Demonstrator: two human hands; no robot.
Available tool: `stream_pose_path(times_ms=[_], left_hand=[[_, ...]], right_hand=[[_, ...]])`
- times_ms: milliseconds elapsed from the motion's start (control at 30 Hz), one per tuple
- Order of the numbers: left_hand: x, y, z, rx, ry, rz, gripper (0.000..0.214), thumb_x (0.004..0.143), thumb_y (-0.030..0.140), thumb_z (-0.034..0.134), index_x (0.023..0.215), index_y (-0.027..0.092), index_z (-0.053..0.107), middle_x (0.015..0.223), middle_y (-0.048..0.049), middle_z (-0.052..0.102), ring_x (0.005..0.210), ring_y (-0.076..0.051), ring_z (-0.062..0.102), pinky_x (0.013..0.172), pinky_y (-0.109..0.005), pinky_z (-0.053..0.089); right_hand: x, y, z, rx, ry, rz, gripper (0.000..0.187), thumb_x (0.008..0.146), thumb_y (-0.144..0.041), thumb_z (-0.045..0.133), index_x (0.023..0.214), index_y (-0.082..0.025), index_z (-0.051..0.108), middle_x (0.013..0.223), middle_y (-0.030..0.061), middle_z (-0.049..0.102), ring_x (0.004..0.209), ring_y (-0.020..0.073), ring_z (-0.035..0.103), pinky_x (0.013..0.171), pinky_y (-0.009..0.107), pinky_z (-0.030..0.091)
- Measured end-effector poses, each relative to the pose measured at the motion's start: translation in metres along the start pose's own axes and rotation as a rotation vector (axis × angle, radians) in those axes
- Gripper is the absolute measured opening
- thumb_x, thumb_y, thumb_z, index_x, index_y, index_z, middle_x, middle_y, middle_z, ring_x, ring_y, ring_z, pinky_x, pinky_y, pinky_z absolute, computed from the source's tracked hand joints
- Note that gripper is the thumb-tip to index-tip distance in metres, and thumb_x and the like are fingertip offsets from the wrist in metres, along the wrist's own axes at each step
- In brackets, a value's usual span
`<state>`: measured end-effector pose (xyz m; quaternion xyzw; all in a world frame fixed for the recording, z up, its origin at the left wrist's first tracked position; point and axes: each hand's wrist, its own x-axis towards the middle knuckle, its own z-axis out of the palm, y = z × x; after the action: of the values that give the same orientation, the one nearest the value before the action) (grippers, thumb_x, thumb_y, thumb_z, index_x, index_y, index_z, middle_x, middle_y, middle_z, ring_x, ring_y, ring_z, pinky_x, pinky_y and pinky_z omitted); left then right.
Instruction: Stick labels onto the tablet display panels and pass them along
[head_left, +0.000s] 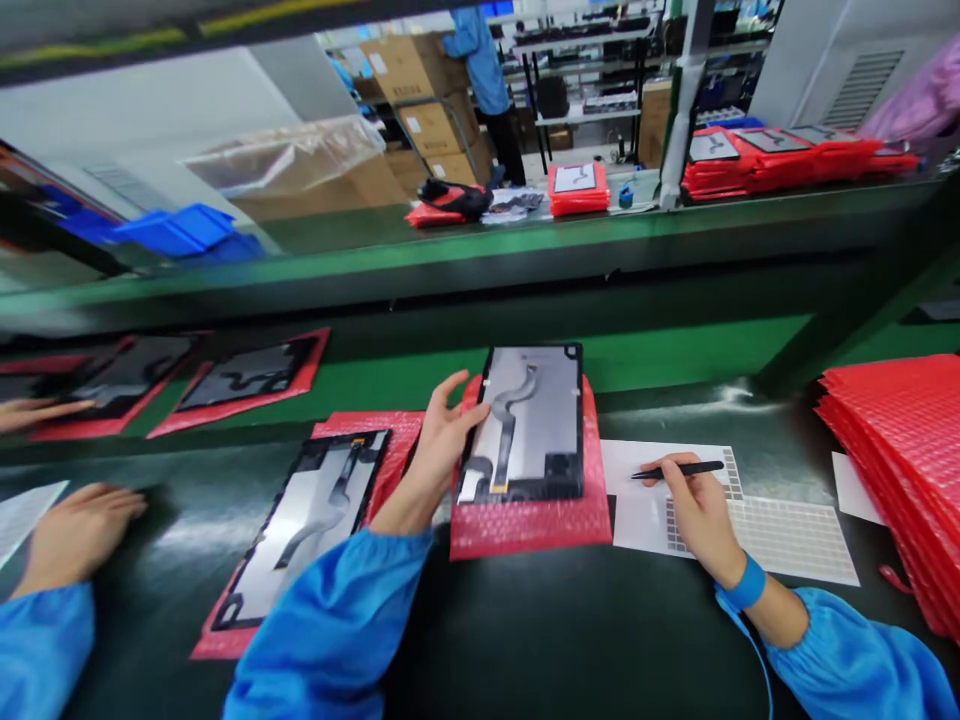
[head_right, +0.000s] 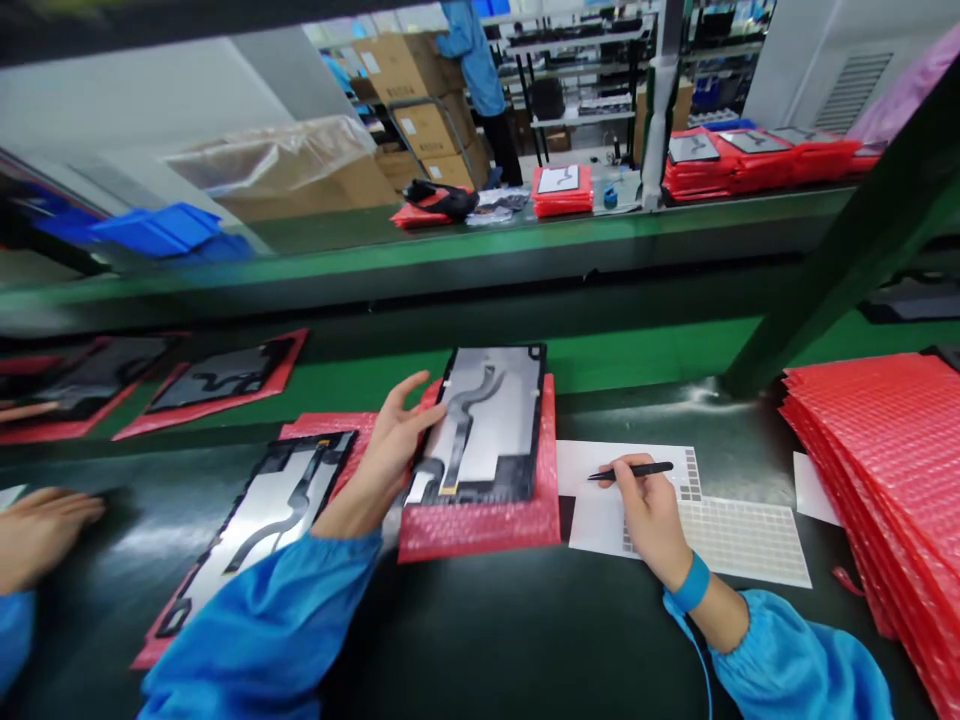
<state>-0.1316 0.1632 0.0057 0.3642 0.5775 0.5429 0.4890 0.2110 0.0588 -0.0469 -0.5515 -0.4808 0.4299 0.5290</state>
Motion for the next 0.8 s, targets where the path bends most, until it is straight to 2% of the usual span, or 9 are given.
stream_pose_path(times_ms=[133, 200, 300, 433, 533, 600, 667, 767, 800], left_hand=[[0.1, 0.005, 0.04, 0.054, 0.071, -0.008, 0.095, 0.085, 0.01, 0.081, 0.166, 0.021, 0.034, 0.1, -0.0051, 0.077, 0.076, -0.018, 0.076, 0.082, -0.032, 0.063], [0.136, 0.006, 0.063, 0.102, 0.076, -0.005, 0.079, 0.094, 0.015, 0.077, 0.163, 0.019, 0.04, 0.11, -0.0082, 0.076, 0.084, -0.019, 0.077, 0.084, -0.036, 0.064], [0.169, 0.008, 0.091, 0.207, 0.084, 0.03, 0.046, 0.104, 0.034, 0.072, 0.146, 0.018, 0.059, 0.126, -0.0107, 0.071, 0.1, -0.022, 0.074, 0.087, -0.041, 0.066], [0.184, 0.017, 0.109, 0.415, 0.103, 0.164, 0.04, 0.104, 0.039, 0.072, 0.137, 0.017, 0.065, 0.134, -0.0115, 0.068, 0.113, -0.026, 0.071, 0.096, -0.047, 0.064], [0.17, 0.023, 0.117, 0.591, 0.064, 0.321, 0.042, 0.101, 0.034, 0.074, 0.139, 0.017, 0.065, 0.146, -0.0143, 0.063, 0.133, -0.032, 0.063, 0.113, -0.058, 0.054], [0.142, 0.019, 0.121, 0.685, -0.041, 0.441, 0.04, 0.098, 0.023, 0.073, 0.136, 0.014, 0.066, 0.153, -0.0178, 0.059, 0.148, -0.035, 0.052, 0.126, -0.06, 0.041], [0.096, 0.006, 0.121, 0.745, -0.206, 0.55, 0.035, 0.095, 0.013, 0.068, 0.13, 0.014, 0.07, 0.156, -0.0181, 0.06, 0.154, -0.033, 0.047, 0.133, -0.054, 0.032], [0.004, -0.024, 0.11, 0.79, -0.495, 0.716, 0.029, 0.099, 0.015, 0.059, 0.124, 0.023, 0.074, 0.159, -0.009, 0.061, 0.153, -0.027, 0.051, 0.134, -0.049, 0.034], [-0.025, -0.035, 0.104, 0.842, -0.616, 0.886, 0.034, 0.103, 0.019, 0.056, 0.133, 0.023, 0.07, 0.163, -0.0106, 0.058, 0.156, -0.029, 0.048, 0.134, -0.053, 0.035]], right_hand=[[0.0, 0.003, 0.002, 0.024, 0.002, -0.01, 0.047, 0.104, -0.066, 0.063, 0.099, -0.021, 0.074, 0.093, 0.0093, 0.081, 0.094, 0.0277, 0.077, 0.093, 0.043, 0.057], [0.001, 0.006, 0.003, 0.042, 0.013, -0.02, 0.047, 0.104, -0.066, 0.063, 0.098, -0.02, 0.073, 0.093, 0.0096, 0.081, 0.093, 0.0279, 0.077, 0.092, 0.043, 0.056], [0.003, 0.01, 0.004, 0.071, 0.041, -0.025, 0.046, 0.105, -0.066, 0.062, 0.098, -0.021, 0.071, 0.089, 0.0086, 0.081, 0.091, 0.0278, 0.077, 0.091, 0.042, 0.055], [0.006, 0.012, 0.006, 0.105, 0.057, -0.006, 0.046, 0.104, -0.067, 0.063, 0.098, -0.021, 0.07, 0.084, 0.0077, 0.08, 0.085, 0.0275, 0.076, 0.084, 0.04, 0.055], [0.005, 0.009, 0.005, 0.115, 0.058, -0.01, 0.046, 0.103, -0.067, 0.064, 0.097, -0.022, 0.07, 0.082, 0.007, 0.08, 0.085, 0.0276, 0.077, 0.085, 0.04, 0.055], [0.002, 0.005, 0.004, 0.115, 0.07, -0.023, 0.045, 0.103, -0.067, 0.065, 0.095, -0.022, 0.07, 0.081, 0.0063, 0.08, 0.086, 0.0274, 0.077, 0.087, 0.04, 0.055], [-0.001, -0.001, 0.003, 0.116, 0.098, -0.041, 0.044, 0.103, -0.065, 0.065, 0.094, -0.023, 0.071, 0.079, 0.0054, 0.08, 0.085, 0.0268, 0.078, 0.086, 0.039, 0.055], [-0.006, -0.012, -0.001, 0.132, 0.158, -0.08, 0.04, 0.104, -0.061, 0.066, 0.093, -0.023, 0.071, 0.076, 0.0036, 0.078, 0.079, 0.0244, 0.077, 0.08, 0.037, 0.057], [-0.008, -0.016, -0.003, 0.14, 0.178, -0.094, 0.038, 0.104, -0.059, 0.066, 0.093, -0.023, 0.071, 0.076, 0.0032, 0.078, 0.076, 0.0235, 0.077, 0.078, 0.036, 0.057]])
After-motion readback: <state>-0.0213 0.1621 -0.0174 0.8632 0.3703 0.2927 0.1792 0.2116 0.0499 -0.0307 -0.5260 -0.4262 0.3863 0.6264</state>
